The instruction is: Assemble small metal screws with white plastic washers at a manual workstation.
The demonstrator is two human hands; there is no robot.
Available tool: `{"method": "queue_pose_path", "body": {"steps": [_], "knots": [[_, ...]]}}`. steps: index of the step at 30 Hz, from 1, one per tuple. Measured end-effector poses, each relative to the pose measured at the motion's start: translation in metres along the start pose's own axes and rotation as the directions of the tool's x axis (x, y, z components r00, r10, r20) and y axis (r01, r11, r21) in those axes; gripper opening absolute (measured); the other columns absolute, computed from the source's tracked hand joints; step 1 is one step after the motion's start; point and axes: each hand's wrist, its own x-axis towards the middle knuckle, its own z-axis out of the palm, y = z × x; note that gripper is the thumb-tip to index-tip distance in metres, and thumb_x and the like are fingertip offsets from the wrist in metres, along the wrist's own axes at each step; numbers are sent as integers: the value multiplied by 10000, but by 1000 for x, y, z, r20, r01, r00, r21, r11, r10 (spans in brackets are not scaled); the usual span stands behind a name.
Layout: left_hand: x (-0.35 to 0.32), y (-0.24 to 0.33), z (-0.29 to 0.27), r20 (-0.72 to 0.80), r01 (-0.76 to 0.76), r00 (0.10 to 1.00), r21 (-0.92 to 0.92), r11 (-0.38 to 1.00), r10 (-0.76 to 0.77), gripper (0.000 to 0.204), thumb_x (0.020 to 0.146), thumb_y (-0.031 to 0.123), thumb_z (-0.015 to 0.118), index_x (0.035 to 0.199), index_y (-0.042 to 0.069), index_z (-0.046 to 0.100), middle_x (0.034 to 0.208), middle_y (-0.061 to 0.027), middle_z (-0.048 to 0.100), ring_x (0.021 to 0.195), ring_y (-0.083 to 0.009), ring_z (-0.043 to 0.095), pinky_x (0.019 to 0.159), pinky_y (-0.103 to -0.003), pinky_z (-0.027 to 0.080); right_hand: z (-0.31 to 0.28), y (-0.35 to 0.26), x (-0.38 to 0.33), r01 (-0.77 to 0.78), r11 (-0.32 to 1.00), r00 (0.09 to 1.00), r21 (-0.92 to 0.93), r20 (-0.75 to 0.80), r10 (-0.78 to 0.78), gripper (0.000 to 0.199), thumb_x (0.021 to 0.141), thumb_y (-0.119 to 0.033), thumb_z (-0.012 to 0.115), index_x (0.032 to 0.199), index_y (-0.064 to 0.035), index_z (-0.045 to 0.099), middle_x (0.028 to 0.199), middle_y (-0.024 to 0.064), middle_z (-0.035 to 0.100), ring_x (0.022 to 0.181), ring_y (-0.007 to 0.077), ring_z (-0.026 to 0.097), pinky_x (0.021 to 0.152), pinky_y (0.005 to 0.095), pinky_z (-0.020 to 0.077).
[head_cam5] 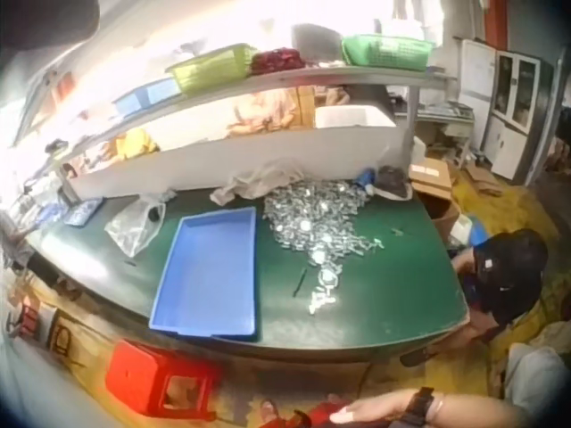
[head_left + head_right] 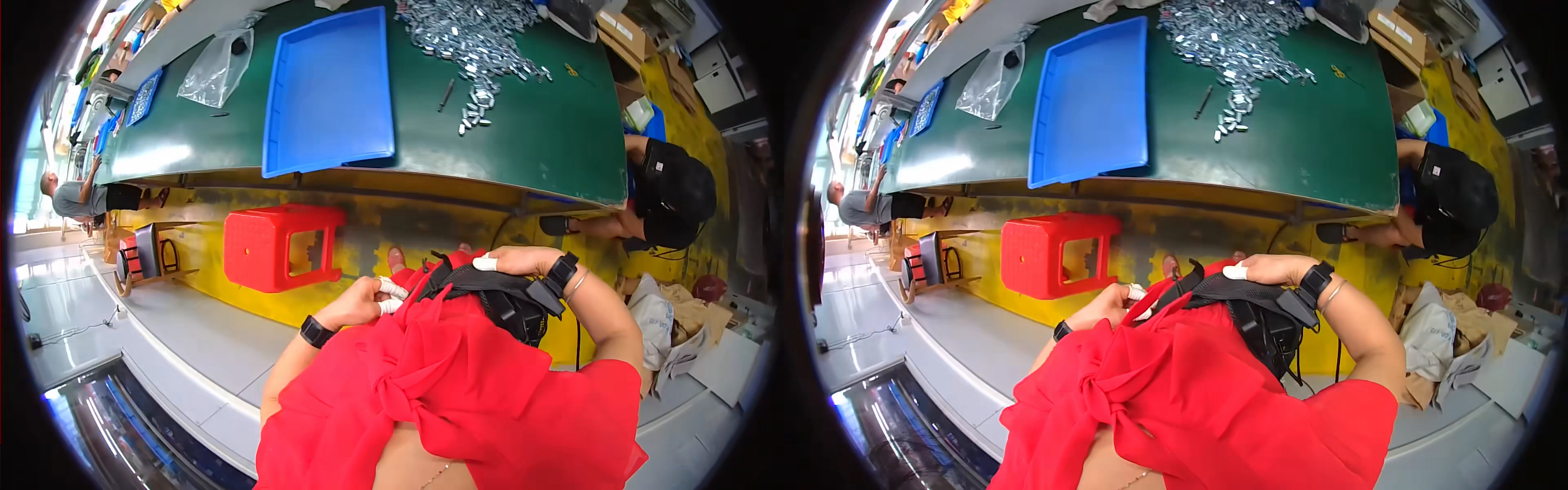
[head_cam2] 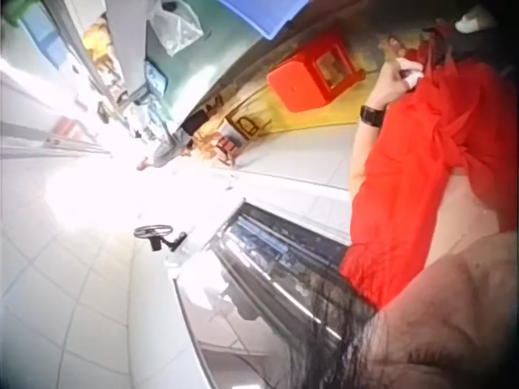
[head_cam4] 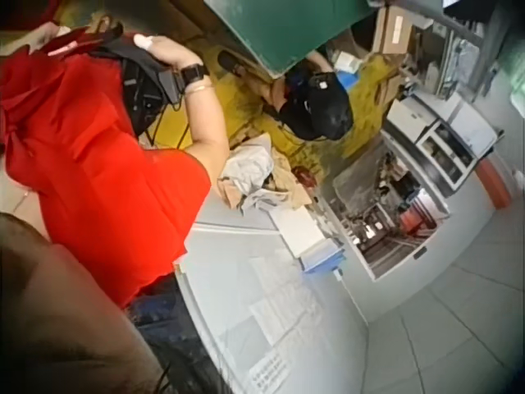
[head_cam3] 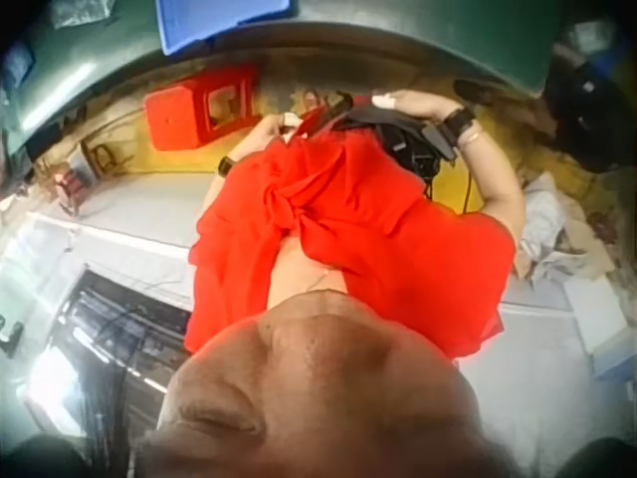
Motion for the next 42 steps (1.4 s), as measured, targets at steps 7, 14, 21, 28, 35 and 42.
{"method": "queue_pose_path", "body": {"steps": [7, 14, 21, 28, 35, 42], "knots": [[-2, 7, -77, 121, -229, 972, 315, 921, 200, 150, 786, 60, 633, 910, -16, 596, 759, -36, 600, 721, -85, 517, 664, -244, 438, 51, -83, 0, -160, 984, 972, 76, -161, 171, 401, 903, -376, 478, 1036, -15, 593, 927, -1, 603, 800, 90, 509, 732, 256, 418], [41, 27, -91, 469, -467, 850, 457, 757, 241, 118, 754, 46, 563, 845, -21, 596, 637, -132, 555, 662, -129, 557, 603, -306, 431, 87, -65, -10, -290, 912, 910, 292, -212, 357, 438, 885, -419, 491, 1080, -35, 567, 946, 10, 600, 813, 108, 531, 654, 256, 444], [87, 54, -85, 591, -464, 779, 322, 825, 207, 135, 833, 100, 571, 859, -31, 590, 751, -69, 587, 708, -107, 521, 648, -261, 433, 79, -71, -33, -360, 831, 870, 424, -169, 463, 387, 870, -379, 510, 1080, -57, 551, 923, 13, 585, 780, 109, 553, 602, 244, 471], [79, 75, -132, 95, -318, 944, 10, 948, 316, 252, 862, 119, 557, 1087, 6, 569, 1029, -66, 609, 945, -137, 566, 810, -276, 460, -60, -108, 5, 87, 984, 710, -157, -683, -172, 186, 800, -146, 585, 944, -30, 605, 811, 18, 624, 697, 153, 581, 605, 285, 472], [74, 76, -141, -370, -317, 889, -72, 946, 270, 262, 882, 179, 543, 1070, -2, 566, 978, -74, 625, 801, -123, 592, 693, -240, 475, -177, -179, 87, -218, 804, 330, -554, -817, -473, 198, 748, -176, 612, 813, 6, 568, 760, 195, 618, 727, 364, 601, 667, 432, 474], [70, 43, -170, -461, -138, 870, -568, 811, -175, 361, 899, 331, 501, 1041, 1, 539, 902, -101, 631, 680, -154, 604, 558, -241, 478, -211, -181, 114, -256, 826, 312, -502, -852, -421, 309, 741, -174, 660, 945, 18, 528, 787, 169, 616, 705, 315, 606, 629, 375, 476]]}}
